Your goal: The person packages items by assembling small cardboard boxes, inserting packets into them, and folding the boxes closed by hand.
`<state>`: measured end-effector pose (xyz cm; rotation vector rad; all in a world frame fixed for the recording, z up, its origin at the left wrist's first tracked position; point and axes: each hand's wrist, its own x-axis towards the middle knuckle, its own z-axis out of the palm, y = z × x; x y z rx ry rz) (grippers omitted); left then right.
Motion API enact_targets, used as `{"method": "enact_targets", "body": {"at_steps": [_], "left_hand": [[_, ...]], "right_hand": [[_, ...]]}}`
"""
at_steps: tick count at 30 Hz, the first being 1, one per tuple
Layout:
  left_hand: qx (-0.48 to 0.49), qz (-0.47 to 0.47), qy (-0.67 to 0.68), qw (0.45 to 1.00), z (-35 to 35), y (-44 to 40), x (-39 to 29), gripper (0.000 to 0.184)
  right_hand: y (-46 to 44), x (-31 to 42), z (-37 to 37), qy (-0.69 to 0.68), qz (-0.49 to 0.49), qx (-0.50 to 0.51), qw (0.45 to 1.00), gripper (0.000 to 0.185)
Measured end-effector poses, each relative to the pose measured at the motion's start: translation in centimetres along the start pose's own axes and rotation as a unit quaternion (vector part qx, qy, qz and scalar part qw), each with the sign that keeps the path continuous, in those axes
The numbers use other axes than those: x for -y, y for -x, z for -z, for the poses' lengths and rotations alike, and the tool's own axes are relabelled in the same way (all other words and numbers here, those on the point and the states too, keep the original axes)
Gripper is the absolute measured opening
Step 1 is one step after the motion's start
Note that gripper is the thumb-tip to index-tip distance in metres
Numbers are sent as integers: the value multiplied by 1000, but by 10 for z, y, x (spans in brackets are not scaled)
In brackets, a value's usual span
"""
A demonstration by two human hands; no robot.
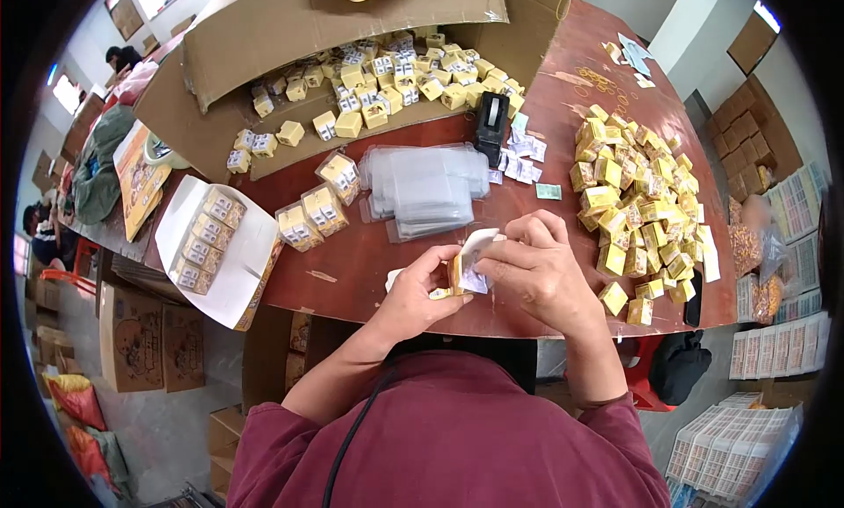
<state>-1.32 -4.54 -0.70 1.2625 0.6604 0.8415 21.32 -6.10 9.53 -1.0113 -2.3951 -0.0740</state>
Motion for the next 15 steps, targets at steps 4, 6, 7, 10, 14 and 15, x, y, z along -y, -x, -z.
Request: {"method": "enact_targets", "body": {"at_steps": [4,6,7,10,14,15], "left_hand": [[11,10,5,1000,0,6,-1,65],[11,21,13,1000,-1,6,-6,64],[10,26,14,1000,-2,6,-9,64],[6,34,-13,999,1,3,-15,63],[13,-35,-12,999,3,2,-5,65],[18,-26,-8,999,2,2,-8,65]], "right_hand": [[-2,9,2,8,-3,59,998,31],[-1,14,-1,8,-21,59,998,32],[1,16,-2,8,-31,59,998,33],[6,11,-1,13,-47,-60,997,35],[32,2,-11,-105,-165,-132,972,28],[33,5,-13,-132,-165,-147,966,29]]}}
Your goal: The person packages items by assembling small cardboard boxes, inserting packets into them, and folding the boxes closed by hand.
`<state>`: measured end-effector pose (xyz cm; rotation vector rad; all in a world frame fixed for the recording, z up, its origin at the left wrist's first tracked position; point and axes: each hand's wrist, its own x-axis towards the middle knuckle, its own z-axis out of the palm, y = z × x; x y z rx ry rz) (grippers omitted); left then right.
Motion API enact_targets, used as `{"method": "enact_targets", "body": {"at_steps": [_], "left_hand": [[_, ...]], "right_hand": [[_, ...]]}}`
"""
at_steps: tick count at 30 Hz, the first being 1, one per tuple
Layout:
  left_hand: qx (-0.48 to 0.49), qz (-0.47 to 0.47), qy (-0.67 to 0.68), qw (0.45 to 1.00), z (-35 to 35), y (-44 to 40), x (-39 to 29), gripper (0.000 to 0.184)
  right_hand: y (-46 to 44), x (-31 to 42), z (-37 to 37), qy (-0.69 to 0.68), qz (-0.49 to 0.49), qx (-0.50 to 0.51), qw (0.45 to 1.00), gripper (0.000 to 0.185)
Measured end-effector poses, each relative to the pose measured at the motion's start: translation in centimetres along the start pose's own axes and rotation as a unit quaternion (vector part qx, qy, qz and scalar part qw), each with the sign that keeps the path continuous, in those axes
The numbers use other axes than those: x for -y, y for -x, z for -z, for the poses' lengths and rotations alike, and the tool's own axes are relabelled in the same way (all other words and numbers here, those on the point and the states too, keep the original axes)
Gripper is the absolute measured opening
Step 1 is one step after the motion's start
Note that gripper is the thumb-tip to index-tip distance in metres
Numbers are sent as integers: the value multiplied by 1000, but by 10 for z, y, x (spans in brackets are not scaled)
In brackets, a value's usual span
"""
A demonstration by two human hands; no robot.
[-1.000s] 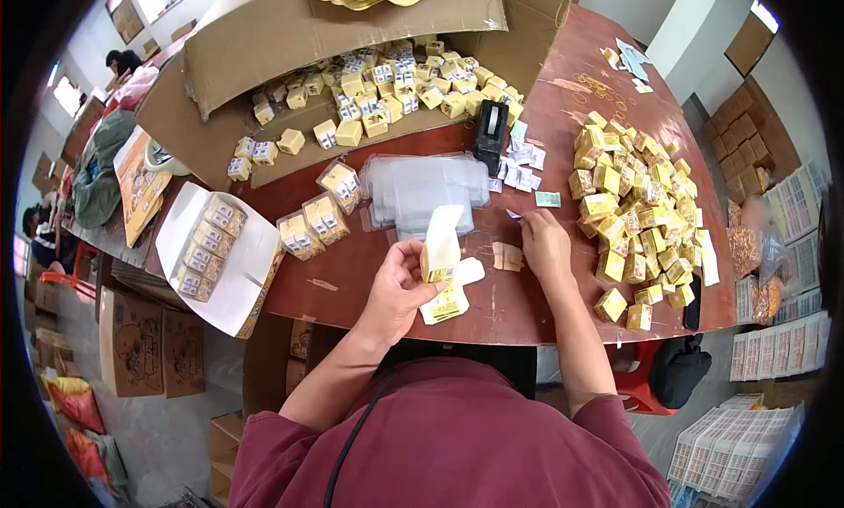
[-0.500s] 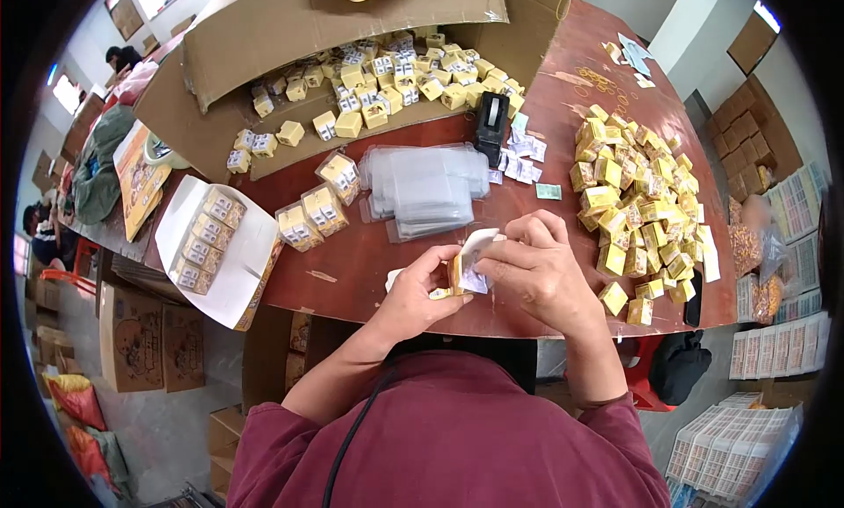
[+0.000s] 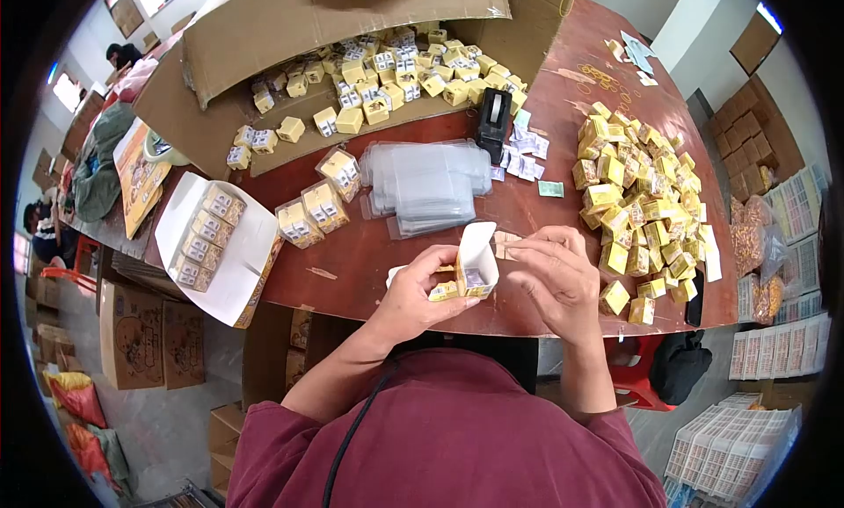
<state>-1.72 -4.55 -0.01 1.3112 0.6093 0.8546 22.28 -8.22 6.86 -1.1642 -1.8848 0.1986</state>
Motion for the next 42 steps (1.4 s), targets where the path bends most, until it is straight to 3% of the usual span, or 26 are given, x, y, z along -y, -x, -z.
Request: {"method": "enact_targets", "body": {"at_steps": [3,8,12,15,18,20,23,26,30,35,42], "left_hand": [[5,12,33,999,-7,1,-9,63],[-33,-59,129,989,-22,10,-12,52],[12,-202,-135,970,-9,5,-3,54],[35,-194,-168,966,-5,7,-5,54],[-47,-102,35,993,-23,14,-9,54],[-20,-84,-12,996,-18,12,-13,54],[0,-87,-67,994,-14,11,-21,54],[16,-105,-110,988,-9,9,-19,54],[35,-142,-196,970,-1,4,-20,56],[41,-85,-162,982,-5,3,-24,61],[61,-68,-146,985,-2,2,-23,62]], "right_hand": [[4,2,-8,-26,71,58,996,30],[10,5,-12,-39,27,31,998,23],[5,18,-11,-45,2,-6,999,23],[14,3,-18,-126,13,5,992,26],[20,4,-27,-210,-34,-38,976,25],[20,8,-25,-206,-68,-43,975,24],[16,2,-16,-123,26,29,992,28],[16,7,-9,-188,-36,46,980,34],[21,3,-12,-167,-62,63,982,32],[20,11,-15,-130,-102,50,985,26],[17,10,-16,-195,-163,56,966,20]]}}
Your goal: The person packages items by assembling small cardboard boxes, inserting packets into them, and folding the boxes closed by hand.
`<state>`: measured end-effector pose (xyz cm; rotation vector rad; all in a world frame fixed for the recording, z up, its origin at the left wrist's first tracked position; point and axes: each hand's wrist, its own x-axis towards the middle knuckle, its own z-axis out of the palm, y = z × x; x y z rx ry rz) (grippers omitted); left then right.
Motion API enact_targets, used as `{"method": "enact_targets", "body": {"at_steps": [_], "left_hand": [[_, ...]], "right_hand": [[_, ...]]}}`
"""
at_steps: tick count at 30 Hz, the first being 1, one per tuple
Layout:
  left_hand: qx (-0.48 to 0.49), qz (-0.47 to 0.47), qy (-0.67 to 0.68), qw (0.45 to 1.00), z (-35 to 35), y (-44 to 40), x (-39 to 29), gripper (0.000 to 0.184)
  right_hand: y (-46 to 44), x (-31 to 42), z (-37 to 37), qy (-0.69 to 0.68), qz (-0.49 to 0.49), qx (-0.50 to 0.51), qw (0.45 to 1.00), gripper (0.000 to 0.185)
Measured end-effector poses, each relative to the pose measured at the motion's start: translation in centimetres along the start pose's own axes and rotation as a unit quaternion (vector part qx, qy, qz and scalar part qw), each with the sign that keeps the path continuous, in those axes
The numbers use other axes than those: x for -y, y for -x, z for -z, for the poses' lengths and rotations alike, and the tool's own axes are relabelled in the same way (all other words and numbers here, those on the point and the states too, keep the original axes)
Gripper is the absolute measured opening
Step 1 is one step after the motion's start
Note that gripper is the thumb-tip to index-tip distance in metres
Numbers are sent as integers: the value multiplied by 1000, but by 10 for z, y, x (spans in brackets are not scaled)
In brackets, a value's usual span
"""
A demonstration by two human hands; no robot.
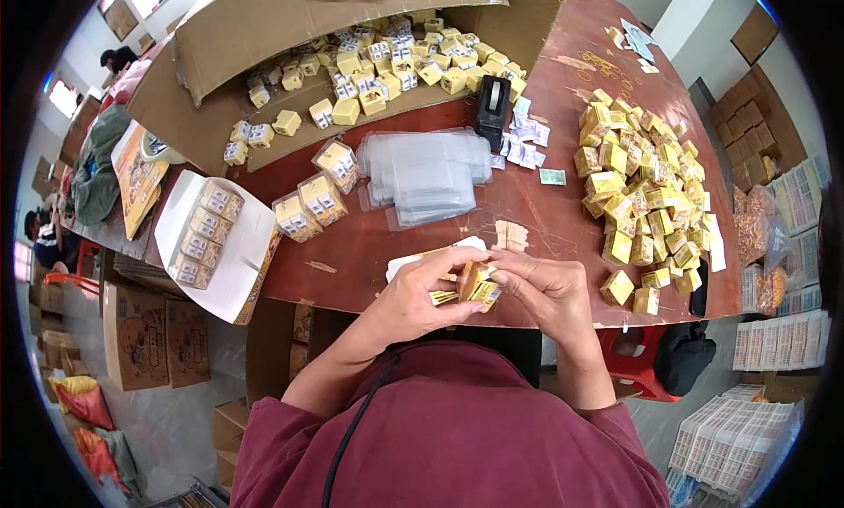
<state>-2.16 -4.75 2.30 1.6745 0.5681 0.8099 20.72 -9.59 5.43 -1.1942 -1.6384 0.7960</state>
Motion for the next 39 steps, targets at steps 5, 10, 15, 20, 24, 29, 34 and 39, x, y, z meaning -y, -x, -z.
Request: {"method": "enact_targets", "body": {"at_steps": [5,10,15,20,24,29,34,39], "left_hand": [[7,19,5,1000,2,1,2,59],[-1,51,40,998,0,2,4,53],[1,43,49,998,-3,3,11,50],[-6,38,68,997,-8,4,10,49],[-50,46,125,990,-14,2,23,55],[-119,137,-20,983,10,-8,18,61],[-26,108,-437,892,4,-2,29,79],[0,166,-457,874,-4,-10,37,88]], "right_hand": [[-3,3,4,12,-3,21,1000,18],[-8,11,2,87,62,28,994,17],[-9,1,7,116,120,47,985,18],[-7,-4,15,146,170,88,971,36],[0,9,-1,266,149,75,949,66],[-8,-5,23,257,58,19,964,58],[-32,-38,136,464,-16,-176,868,65],[-38,-37,151,476,38,-255,841,74]]}}
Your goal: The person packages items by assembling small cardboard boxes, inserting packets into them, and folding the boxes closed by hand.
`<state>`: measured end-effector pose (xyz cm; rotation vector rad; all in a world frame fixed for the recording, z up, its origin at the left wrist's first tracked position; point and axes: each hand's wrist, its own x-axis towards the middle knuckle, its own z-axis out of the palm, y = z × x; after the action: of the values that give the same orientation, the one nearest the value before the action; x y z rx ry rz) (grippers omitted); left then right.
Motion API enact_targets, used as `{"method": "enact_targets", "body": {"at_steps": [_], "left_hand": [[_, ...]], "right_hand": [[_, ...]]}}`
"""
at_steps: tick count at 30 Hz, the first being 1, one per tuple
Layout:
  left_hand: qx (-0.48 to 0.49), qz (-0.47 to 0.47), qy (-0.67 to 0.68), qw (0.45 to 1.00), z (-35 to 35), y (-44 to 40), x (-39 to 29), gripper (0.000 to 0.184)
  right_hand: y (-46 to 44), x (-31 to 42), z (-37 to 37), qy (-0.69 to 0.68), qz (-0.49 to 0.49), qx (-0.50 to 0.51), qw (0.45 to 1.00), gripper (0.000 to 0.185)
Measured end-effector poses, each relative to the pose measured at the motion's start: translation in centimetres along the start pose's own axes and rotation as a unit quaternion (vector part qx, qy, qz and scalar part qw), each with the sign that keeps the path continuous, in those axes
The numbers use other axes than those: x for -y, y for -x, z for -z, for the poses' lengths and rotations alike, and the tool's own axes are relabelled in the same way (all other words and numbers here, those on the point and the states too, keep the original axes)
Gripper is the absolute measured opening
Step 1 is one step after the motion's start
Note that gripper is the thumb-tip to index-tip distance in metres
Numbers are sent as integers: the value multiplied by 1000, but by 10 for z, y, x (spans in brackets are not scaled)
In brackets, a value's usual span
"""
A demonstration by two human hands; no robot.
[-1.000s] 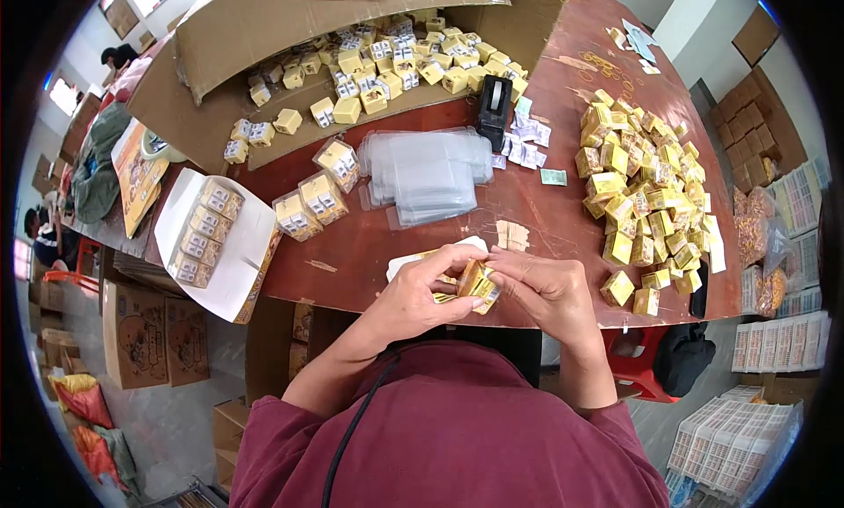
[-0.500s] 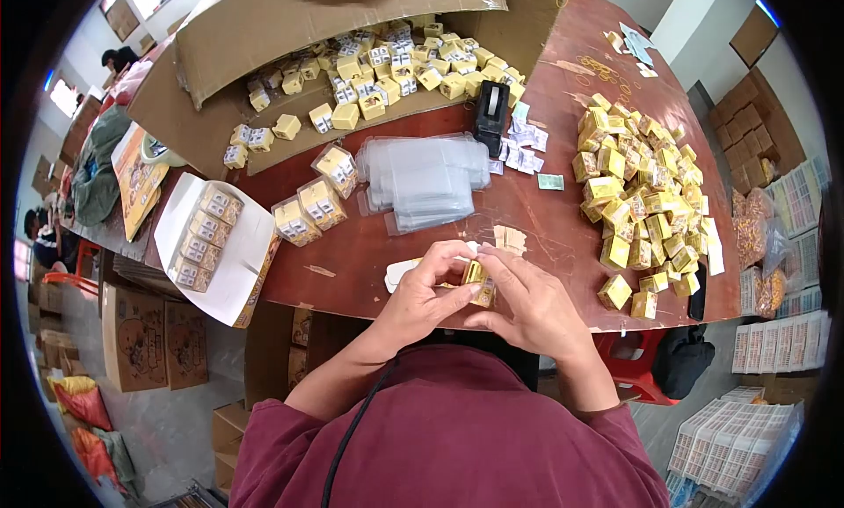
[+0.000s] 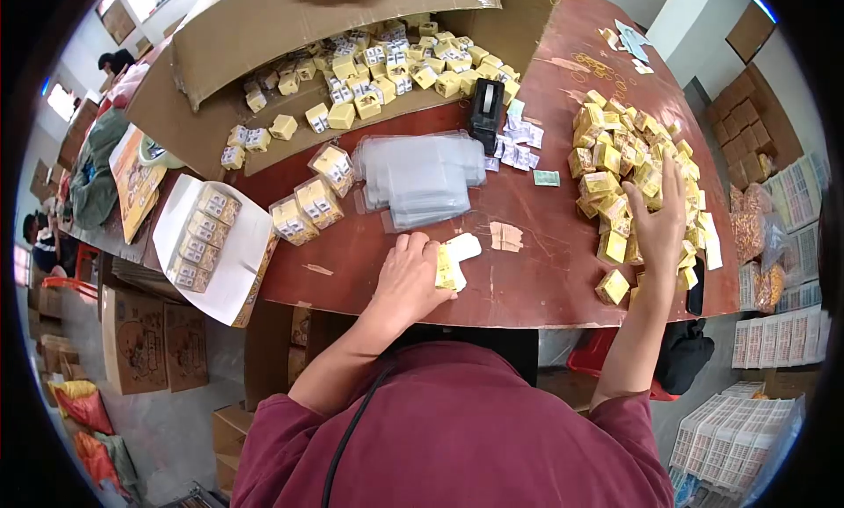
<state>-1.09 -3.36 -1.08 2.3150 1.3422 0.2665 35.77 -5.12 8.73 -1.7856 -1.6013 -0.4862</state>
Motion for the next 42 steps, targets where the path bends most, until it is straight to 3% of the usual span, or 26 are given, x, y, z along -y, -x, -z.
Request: {"method": "enact_targets", "body": {"at_steps": [2,5,10,14,20,26,28,29,32,34,35,38,42], "left_hand": [[-13,-3,35,999,1,-2,4,89],[-53,-11,122,991,-2,-3,18,86],[-50,-6,115,992,5,-4,27,80],[-108,-23,191,975,12,-5,32,66],[-120,-77,481,865,15,6,11,64],[-130,-112,526,833,16,16,-15,67],[-159,-130,554,807,13,20,-23,66],[-198,-161,530,808,12,22,-27,59],[-175,-189,420,870,17,25,-21,50],[-175,-216,402,872,24,22,-23,44],[-173,-230,393,873,27,21,-24,42],[-126,-217,378,891,31,21,-23,38],[-56,-159,429,887,30,22,-21,40]], "right_hand": [[22,26,-10,-80,34,4,996,63],[64,66,-33,-196,10,56,979,52],[107,107,-67,-337,4,112,935,40],[113,119,-65,-343,14,117,932,35],[108,137,-43,-357,93,71,927,29],[91,148,-20,-279,233,86,928,32],[92,149,-19,-272,214,93,934,29],[93,148,-22,-279,205,84,934,29],[95,149,-26,-319,157,66,932,27],[95,153,-26,-374,102,68,919,27],[90,149,-26,-384,131,81,910,25],[98,140,-31,-445,105,130,880,25],[96,144,-30,-395,117,114,904,31]]}}
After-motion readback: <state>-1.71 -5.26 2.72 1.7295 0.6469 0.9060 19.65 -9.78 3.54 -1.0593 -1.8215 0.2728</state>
